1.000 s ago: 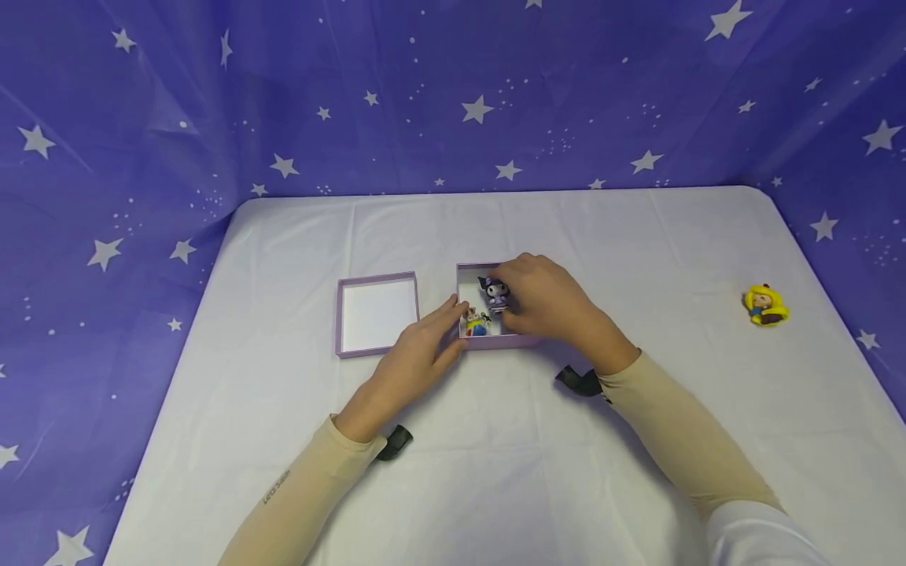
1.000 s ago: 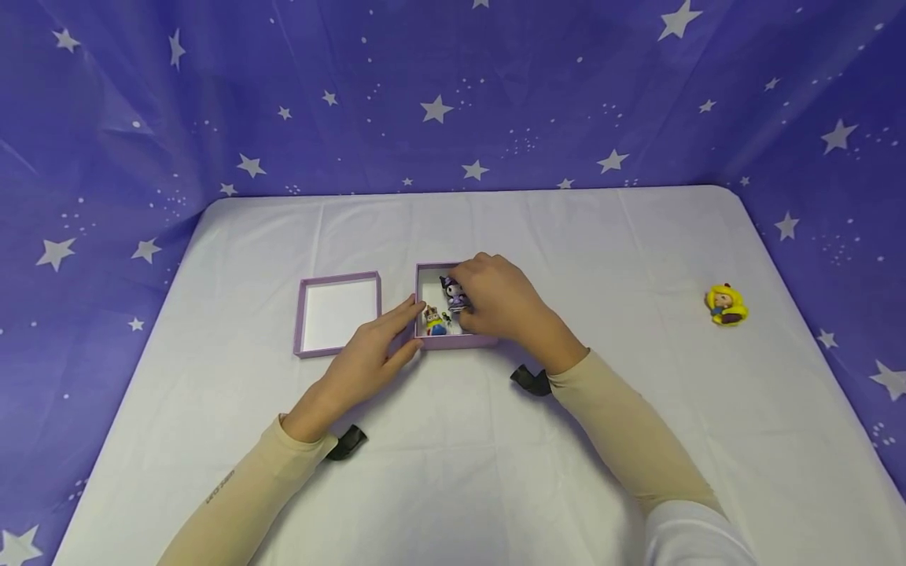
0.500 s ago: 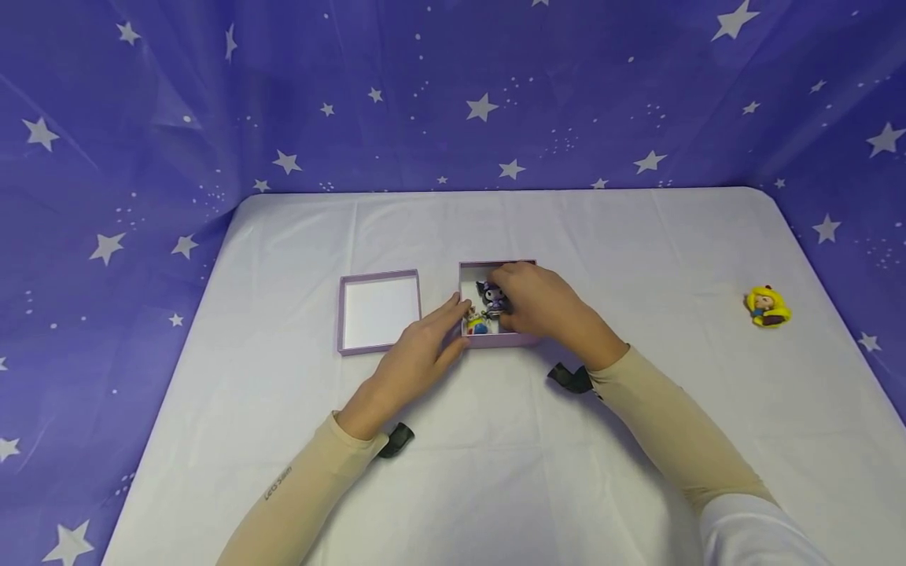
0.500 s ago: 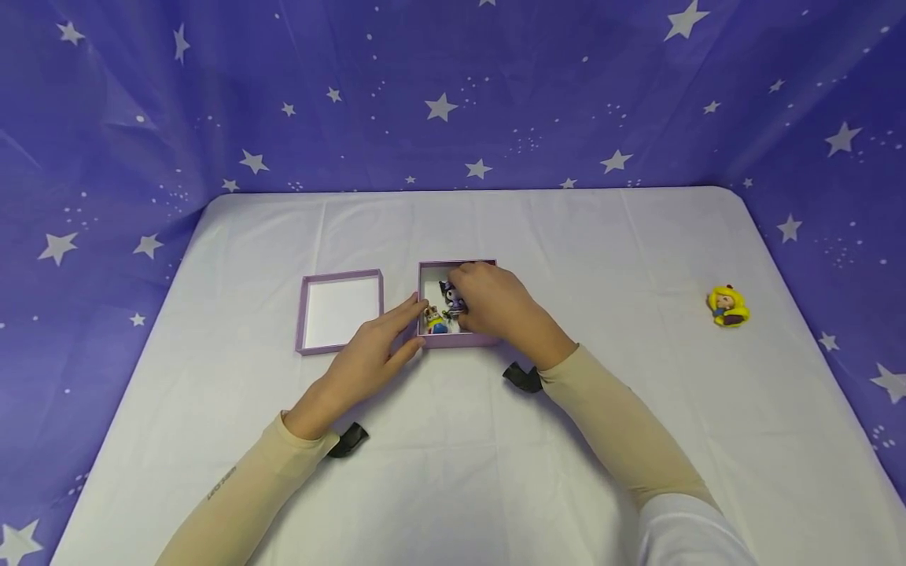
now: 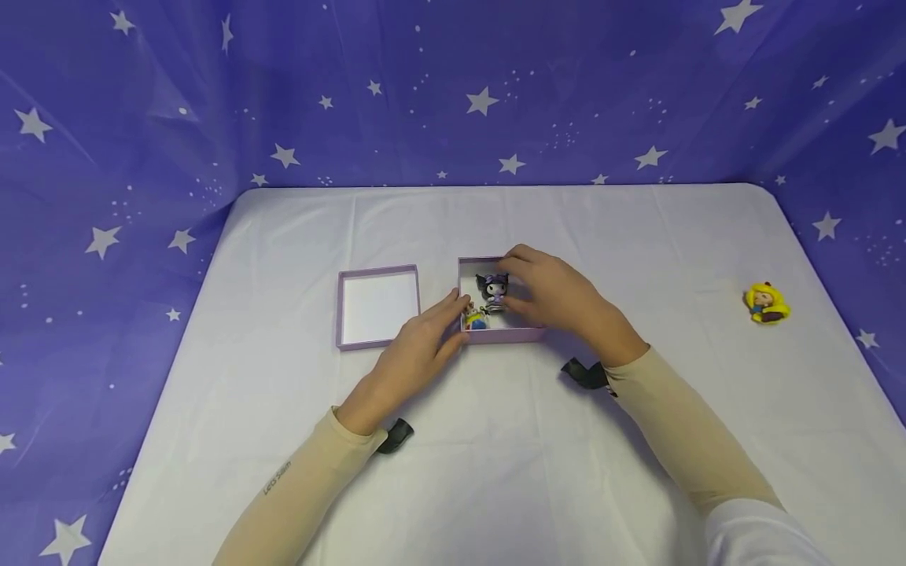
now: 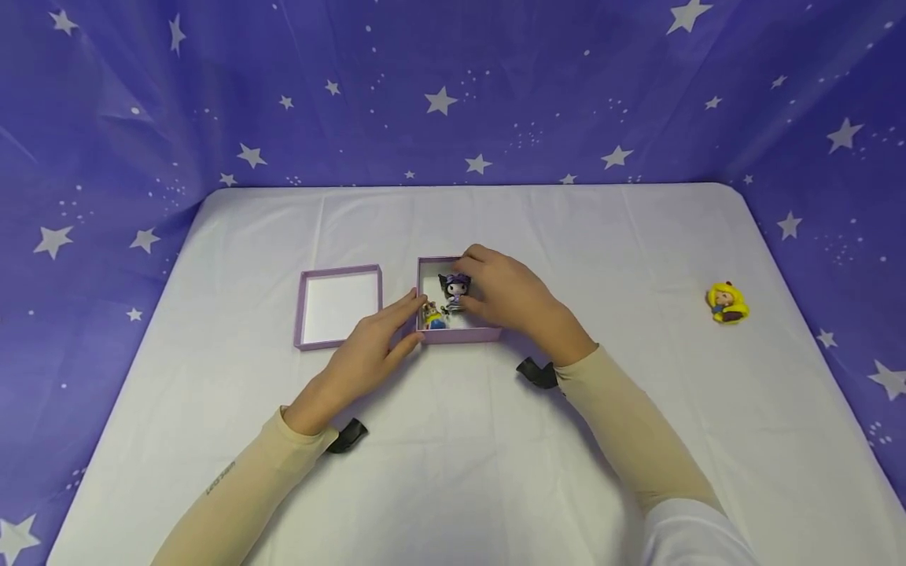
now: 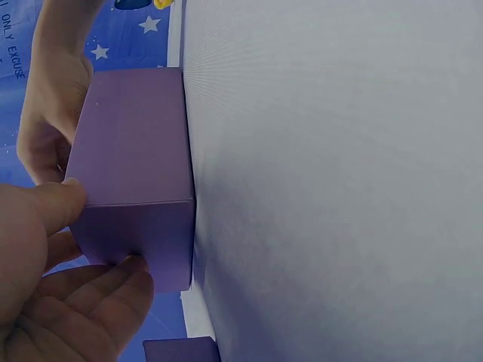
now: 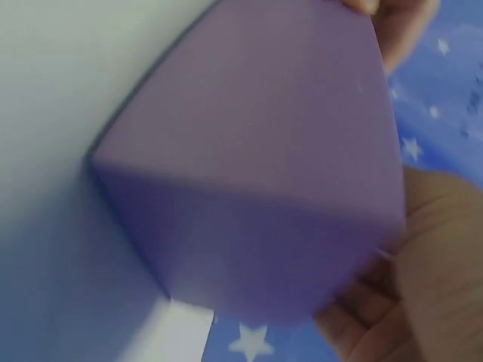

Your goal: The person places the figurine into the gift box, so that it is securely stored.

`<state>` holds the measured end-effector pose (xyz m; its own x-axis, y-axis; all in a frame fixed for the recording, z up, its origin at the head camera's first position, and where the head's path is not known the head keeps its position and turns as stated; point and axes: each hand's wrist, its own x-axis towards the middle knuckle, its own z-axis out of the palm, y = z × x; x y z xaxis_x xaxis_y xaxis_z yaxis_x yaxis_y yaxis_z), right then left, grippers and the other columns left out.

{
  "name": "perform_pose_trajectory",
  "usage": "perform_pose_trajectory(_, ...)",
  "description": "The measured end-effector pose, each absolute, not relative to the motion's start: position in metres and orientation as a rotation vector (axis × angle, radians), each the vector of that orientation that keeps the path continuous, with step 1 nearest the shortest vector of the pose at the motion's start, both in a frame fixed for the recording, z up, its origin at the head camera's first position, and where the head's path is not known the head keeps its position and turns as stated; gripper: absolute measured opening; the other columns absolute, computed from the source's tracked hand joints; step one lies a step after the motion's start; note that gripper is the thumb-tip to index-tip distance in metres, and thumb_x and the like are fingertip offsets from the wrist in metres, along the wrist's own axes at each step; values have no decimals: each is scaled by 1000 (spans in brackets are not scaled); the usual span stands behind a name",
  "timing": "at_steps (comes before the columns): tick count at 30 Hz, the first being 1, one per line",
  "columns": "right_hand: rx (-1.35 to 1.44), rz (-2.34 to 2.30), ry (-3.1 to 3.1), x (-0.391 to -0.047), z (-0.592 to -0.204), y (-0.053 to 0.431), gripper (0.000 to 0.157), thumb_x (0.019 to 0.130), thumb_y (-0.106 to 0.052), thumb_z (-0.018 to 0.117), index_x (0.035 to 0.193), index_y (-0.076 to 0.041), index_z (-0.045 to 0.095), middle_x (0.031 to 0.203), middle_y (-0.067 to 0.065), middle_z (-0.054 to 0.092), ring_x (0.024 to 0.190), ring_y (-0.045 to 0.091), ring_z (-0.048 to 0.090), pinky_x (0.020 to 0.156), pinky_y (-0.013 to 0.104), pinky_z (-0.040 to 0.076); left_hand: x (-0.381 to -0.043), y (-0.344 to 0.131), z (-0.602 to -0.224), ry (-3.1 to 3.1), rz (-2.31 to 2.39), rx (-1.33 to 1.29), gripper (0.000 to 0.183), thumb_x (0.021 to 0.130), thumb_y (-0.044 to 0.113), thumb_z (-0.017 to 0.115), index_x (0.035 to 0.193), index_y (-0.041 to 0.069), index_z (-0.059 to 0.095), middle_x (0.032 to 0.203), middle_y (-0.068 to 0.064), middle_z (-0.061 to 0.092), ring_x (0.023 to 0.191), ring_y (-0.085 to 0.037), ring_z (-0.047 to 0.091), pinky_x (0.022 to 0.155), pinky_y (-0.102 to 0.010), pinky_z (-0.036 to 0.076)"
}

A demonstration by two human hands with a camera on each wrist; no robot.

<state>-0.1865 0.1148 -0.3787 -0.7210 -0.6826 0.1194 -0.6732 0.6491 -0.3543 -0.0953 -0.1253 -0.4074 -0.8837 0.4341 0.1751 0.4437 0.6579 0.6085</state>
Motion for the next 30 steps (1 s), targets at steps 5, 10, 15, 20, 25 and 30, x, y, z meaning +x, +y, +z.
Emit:
perform_pose_trajectory(5, -1051, -1036, 2823, -189, -373, 149, 34, 84, -14, 76, 117, -11, 67, 113, 1, 64, 105, 21, 60, 93, 41, 48, -96, -125, -407, -2847, -1058, -751, 55, 97, 24, 64, 145, 7, 45, 150, -18, 40, 134, -27, 42, 109, -37, 36)
perform_pose_trajectory(10, -855, -1323, 2858, -194, -369, 192, 32, 83, -1, 73, 114, -8, 69, 108, 4, 68, 99, 21, 64, 92, 33, 48, -96, -125, -407, -2858, -1054, -744, 54, 96, 22, 64, 145, 6, 46, 150, -17, 39, 134, -26, 42, 109, -36, 36)
perform_pose_trajectory(15, -559, -1323, 2957, -195, -366, 239, 35, 86, -3, 69, 121, -4, 65, 114, 9, 67, 100, 11, 62, 91, 17, 46, -96, -124, -408, -2866, -1053, -749, 54, 96, 21, 64, 145, 6, 46, 150, -16, 39, 135, -25, 41, 108, -36, 37)
perform_pose_trajectory(20, -204, -1232, 3053, -193, -363, 282, 42, 89, -13, 66, 130, -7, 61, 125, 15, 62, 111, 16, 58, 98, 22, 44, -96, -125, -408, -2870, -1048, -752, 55, 97, 22, 64, 146, 6, 45, 151, -16, 39, 134, -25, 42, 108, -37, 37)
perform_pose_trajectory(25, 124, -1081, 3162, -193, -368, 321, 52, 87, -14, 63, 138, -13, 57, 141, 11, 52, 124, 34, 53, 105, 37, 42, -96, -125, -407, -2881, -1044, -750, 55, 97, 23, 63, 146, 6, 45, 151, -15, 39, 135, -25, 41, 109, -36, 36)
perform_pose_trajectory(30, 318, -956, 3161, -191, -373, 361, 63, 84, -12, 57, 146, -16, 47, 150, 13, 41, 128, 42, 45, 97, 57, 39, -96, -124, -408, -2881, -1039, -751, 55, 97, 23, 63, 146, 7, 44, 151, -16, 39, 135, -25, 41, 109, -36, 36)
